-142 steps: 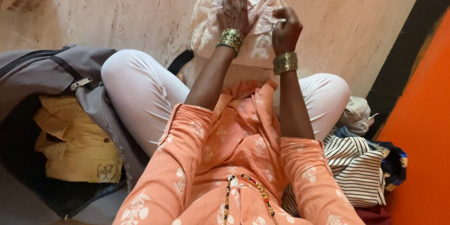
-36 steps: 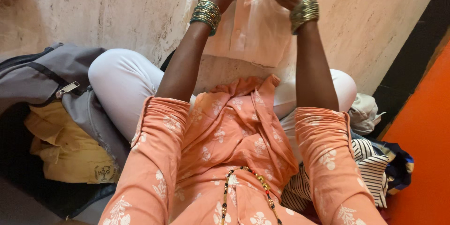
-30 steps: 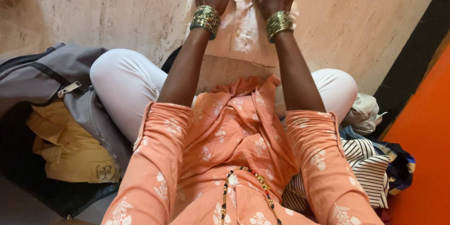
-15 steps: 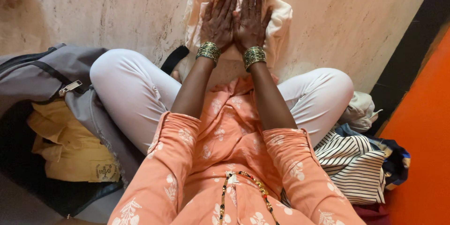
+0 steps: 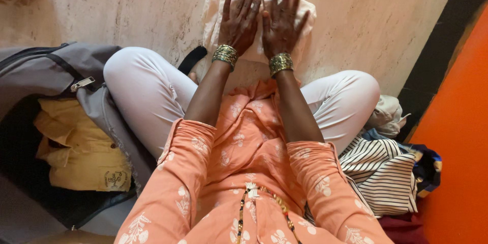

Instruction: The person folds a light-colored cloth by hand, spreading it out on the floor, smoothing it with their palms, and folding it into a rectangle before placing it inside a backpack.

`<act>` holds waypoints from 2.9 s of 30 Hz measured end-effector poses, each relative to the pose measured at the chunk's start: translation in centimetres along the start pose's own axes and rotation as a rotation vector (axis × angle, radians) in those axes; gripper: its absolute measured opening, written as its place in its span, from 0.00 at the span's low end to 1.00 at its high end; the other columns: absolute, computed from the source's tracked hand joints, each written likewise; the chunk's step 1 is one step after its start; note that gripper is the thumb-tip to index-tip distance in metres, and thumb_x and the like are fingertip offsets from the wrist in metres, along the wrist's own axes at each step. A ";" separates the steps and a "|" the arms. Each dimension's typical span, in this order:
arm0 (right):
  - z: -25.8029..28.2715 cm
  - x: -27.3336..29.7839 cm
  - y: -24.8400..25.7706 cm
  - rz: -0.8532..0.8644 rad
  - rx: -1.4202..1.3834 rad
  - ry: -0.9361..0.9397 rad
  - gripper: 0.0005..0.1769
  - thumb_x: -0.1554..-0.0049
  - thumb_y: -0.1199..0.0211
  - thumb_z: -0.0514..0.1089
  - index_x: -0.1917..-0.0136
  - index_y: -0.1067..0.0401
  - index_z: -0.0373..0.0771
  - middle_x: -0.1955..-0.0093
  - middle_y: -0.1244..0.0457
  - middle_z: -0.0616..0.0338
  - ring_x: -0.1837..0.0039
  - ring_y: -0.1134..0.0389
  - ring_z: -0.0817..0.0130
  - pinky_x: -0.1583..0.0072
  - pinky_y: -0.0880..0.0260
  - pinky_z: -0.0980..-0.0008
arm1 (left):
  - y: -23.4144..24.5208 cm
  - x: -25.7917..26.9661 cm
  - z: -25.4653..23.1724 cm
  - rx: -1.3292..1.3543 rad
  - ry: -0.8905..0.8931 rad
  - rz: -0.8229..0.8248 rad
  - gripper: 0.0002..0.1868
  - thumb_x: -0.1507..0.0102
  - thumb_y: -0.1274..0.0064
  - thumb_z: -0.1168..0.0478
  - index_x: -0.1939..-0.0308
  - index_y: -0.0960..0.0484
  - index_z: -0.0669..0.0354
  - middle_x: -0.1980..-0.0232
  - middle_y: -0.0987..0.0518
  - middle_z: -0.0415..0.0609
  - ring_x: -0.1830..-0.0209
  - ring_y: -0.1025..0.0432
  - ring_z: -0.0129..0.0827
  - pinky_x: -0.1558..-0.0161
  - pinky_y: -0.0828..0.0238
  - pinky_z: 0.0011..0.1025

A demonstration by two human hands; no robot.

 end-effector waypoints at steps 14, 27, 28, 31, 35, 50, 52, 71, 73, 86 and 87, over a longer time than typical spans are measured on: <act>-1.7 0.5 -1.9 0.040 0.024 -0.119 0.35 0.30 0.62 0.66 0.14 0.59 0.59 0.11 0.69 0.57 0.12 0.74 0.54 0.23 0.84 0.29 | -0.7 1.3 0.9 0.221 0.113 0.212 0.34 0.26 0.65 0.46 0.16 0.51 0.43 0.13 0.59 0.45 0.13 0.65 0.33 0.21 0.82 0.51; -12.3 2.5 -4.6 -0.365 -0.339 -0.546 0.45 0.42 0.43 0.70 0.22 0.46 0.43 0.21 0.49 0.51 0.22 0.49 0.54 0.27 0.55 0.41 | -0.6 2.5 8.3 0.065 0.576 -0.317 0.38 0.30 0.48 0.35 0.25 0.41 0.49 0.20 0.39 0.48 0.18 0.48 0.38 0.20 0.58 0.57; -14.7 3.3 -5.1 -0.398 -0.399 -0.719 0.48 0.46 0.38 0.72 0.25 0.44 0.41 0.24 0.46 0.49 0.26 0.45 0.53 0.30 0.47 0.44 | -1.6 3.6 10.4 0.190 0.787 -0.157 0.52 0.43 0.41 0.29 0.27 0.42 0.56 0.25 0.36 0.55 0.23 0.44 0.44 0.28 0.49 0.55; -18.3 1.7 -6.8 -0.419 -0.661 -0.782 0.53 0.51 0.26 0.71 0.30 0.41 0.31 0.33 0.39 0.44 0.36 0.36 0.57 0.36 0.34 0.55 | -3.5 4.6 12.1 0.512 1.033 0.149 0.71 0.56 0.35 0.24 0.25 0.51 0.62 0.35 0.27 0.58 0.33 0.33 0.47 0.31 0.49 0.60; -15.8 -0.7 -9.0 -0.114 -1.240 -0.424 0.36 0.52 0.18 0.54 0.43 0.22 0.22 0.48 0.29 0.49 0.54 0.32 0.68 0.49 0.29 0.68 | -6.4 4.3 11.1 0.660 1.125 0.364 0.59 0.58 0.28 0.32 0.36 0.37 0.64 0.44 0.21 0.58 0.45 0.25 0.48 0.39 0.34 0.55; -4.8 4.5 7.1 -0.207 -1.122 0.053 0.34 0.38 0.26 0.47 0.29 0.40 0.30 0.41 0.32 0.53 0.42 0.31 0.67 0.40 0.29 0.69 | 14.2 8.1 5.5 0.843 0.881 -0.097 0.34 0.45 0.37 0.48 0.39 0.29 0.57 0.51 0.18 0.62 0.53 0.23 0.56 0.50 0.25 0.49; -0.6 5.6 11.4 -0.216 -1.082 0.178 0.35 0.35 0.28 0.47 0.27 0.43 0.30 0.40 0.32 0.53 0.41 0.32 0.67 0.39 0.29 0.69 | 19.8 11.2 5.6 0.900 0.868 -0.252 0.33 0.43 0.37 0.52 0.38 0.30 0.59 0.49 0.19 0.59 0.51 0.23 0.52 0.49 0.25 0.46; 43.1 24.4 8.4 0.317 -0.688 1.162 0.40 0.42 0.31 0.46 0.26 0.51 0.37 0.43 0.33 0.45 0.42 0.33 0.44 0.45 0.32 0.49 | 27.0 52.8 12.8 0.919 1.350 -1.780 0.35 0.40 0.45 0.73 0.29 0.40 0.69 0.36 0.29 0.54 0.43 0.30 0.37 0.42 0.30 0.37; 44.5 24.8 6.1 0.350 -0.579 1.195 0.40 0.43 0.31 0.46 0.26 0.52 0.37 0.44 0.33 0.44 0.42 0.33 0.41 0.47 0.33 0.46 | 23.9 54.5 13.4 0.876 1.493 -1.698 0.33 0.40 0.44 0.72 0.31 0.38 0.70 0.36 0.28 0.55 0.43 0.30 0.38 0.40 0.31 0.36; 47.4 23.8 -1.1 0.345 -0.382 1.076 0.31 0.42 0.33 0.45 0.31 0.43 0.37 0.41 0.34 0.46 0.39 0.34 0.43 0.42 0.33 0.46 | 8.4 61.6 19.4 1.097 1.730 -1.638 0.15 0.41 0.39 0.72 0.61 0.30 0.80 0.65 0.25 0.52 0.69 0.34 0.40 0.66 0.38 0.41; 47.3 23.9 -0.9 0.303 -0.378 1.069 0.30 0.42 0.33 0.45 0.32 0.42 0.37 0.40 0.35 0.46 0.39 0.34 0.43 0.42 0.33 0.46 | 8.7 61.4 19.4 1.099 1.727 -1.642 0.15 0.41 0.39 0.72 0.61 0.30 0.80 0.65 0.25 0.52 0.69 0.34 0.40 0.66 0.38 0.41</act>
Point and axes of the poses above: each hand's wrist, its own x-axis away from the middle knuckle, its own y-axis out of the back of the hand, z = x × y, the point moved 9 cm from there along -x, towards the middle knuckle
